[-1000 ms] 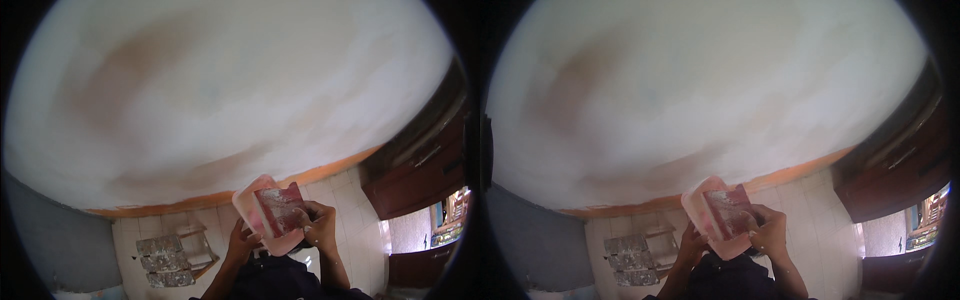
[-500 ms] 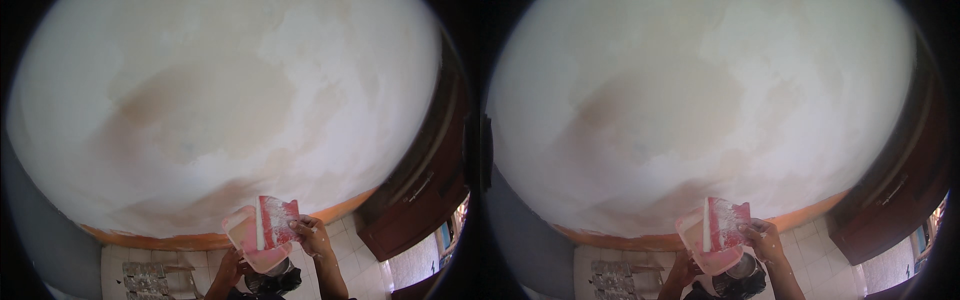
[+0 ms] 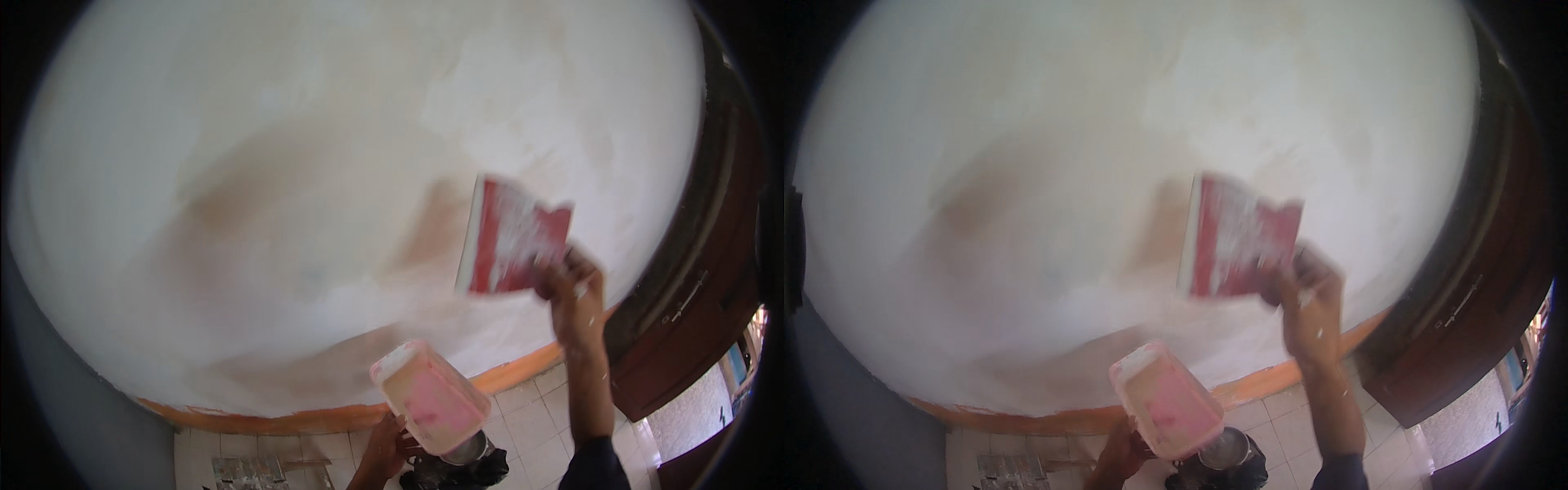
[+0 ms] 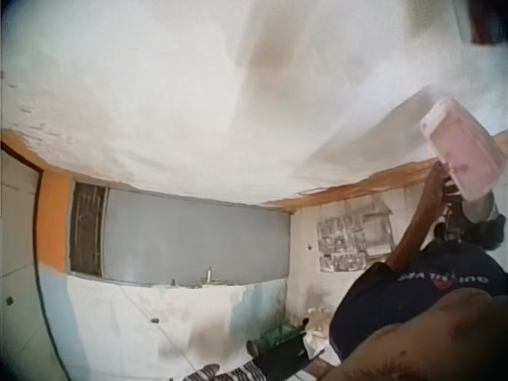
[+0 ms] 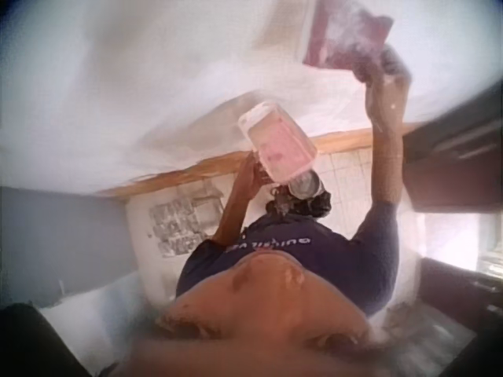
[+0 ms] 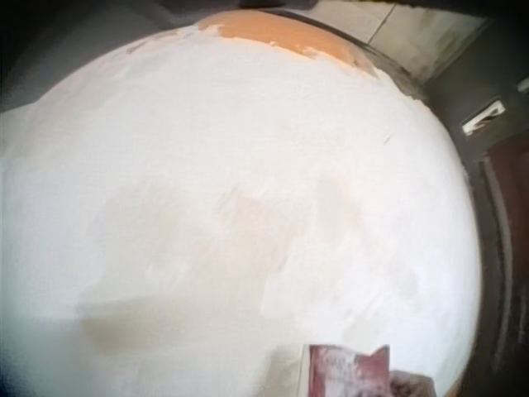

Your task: The person applies a white compound to a wall using a red scraper, repeatedly loading the scraper from a pink container and smoothing the compound onto the surface.

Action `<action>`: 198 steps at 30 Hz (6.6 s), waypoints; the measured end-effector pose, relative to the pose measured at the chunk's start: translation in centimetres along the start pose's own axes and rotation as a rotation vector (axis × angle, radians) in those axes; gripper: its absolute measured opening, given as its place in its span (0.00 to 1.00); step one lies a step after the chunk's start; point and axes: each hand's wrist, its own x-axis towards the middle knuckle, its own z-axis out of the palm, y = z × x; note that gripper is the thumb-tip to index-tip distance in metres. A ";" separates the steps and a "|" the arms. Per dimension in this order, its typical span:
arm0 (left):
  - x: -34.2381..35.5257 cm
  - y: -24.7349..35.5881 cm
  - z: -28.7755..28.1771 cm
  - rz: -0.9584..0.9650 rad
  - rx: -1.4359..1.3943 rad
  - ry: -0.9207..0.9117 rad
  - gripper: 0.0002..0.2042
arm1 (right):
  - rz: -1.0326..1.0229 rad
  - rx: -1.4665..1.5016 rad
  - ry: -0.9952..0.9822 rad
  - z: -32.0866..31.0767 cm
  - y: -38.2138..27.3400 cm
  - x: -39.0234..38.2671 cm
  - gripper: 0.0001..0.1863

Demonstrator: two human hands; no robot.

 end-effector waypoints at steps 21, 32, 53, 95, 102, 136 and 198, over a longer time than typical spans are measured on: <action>1.3 -3.5 -1.2 0.227 -0.002 0.236 0.30 | -1.440 -0.869 0.171 0.1 -4.7 13.2 0.20; 1.1 -5.7 -3.2 0.248 0.006 0.223 0.28 | -1.317 -1.077 -0.224 -2.4 3.8 9.2 0.24; 0.4 -5.8 -1.6 0.315 0.077 0.340 0.29 | -1.393 -0.941 -0.091 -3.4 2.3 9.9 0.22; 2.7 -6.3 0.5 0.235 0.007 0.318 0.24 | -1.351 -0.964 0.307 -5.8 -6.3 18.9 0.18; 3.0 -7.1 0.1 0.251 0.001 0.303 0.24 | -1.316 -1.121 -0.109 -5.5 6.3 13.5 0.21; 5.2 -3.0 6.8 0.363 0.068 0.202 0.34 | 0.279 -0.146 -0.295 -7.3 3.3 -0.1 0.09; 7.2 -7.8 2.1 0.181 -0.082 0.140 0.29 | -1.168 -1.116 0.000 -4.3 4.0 18.5 0.12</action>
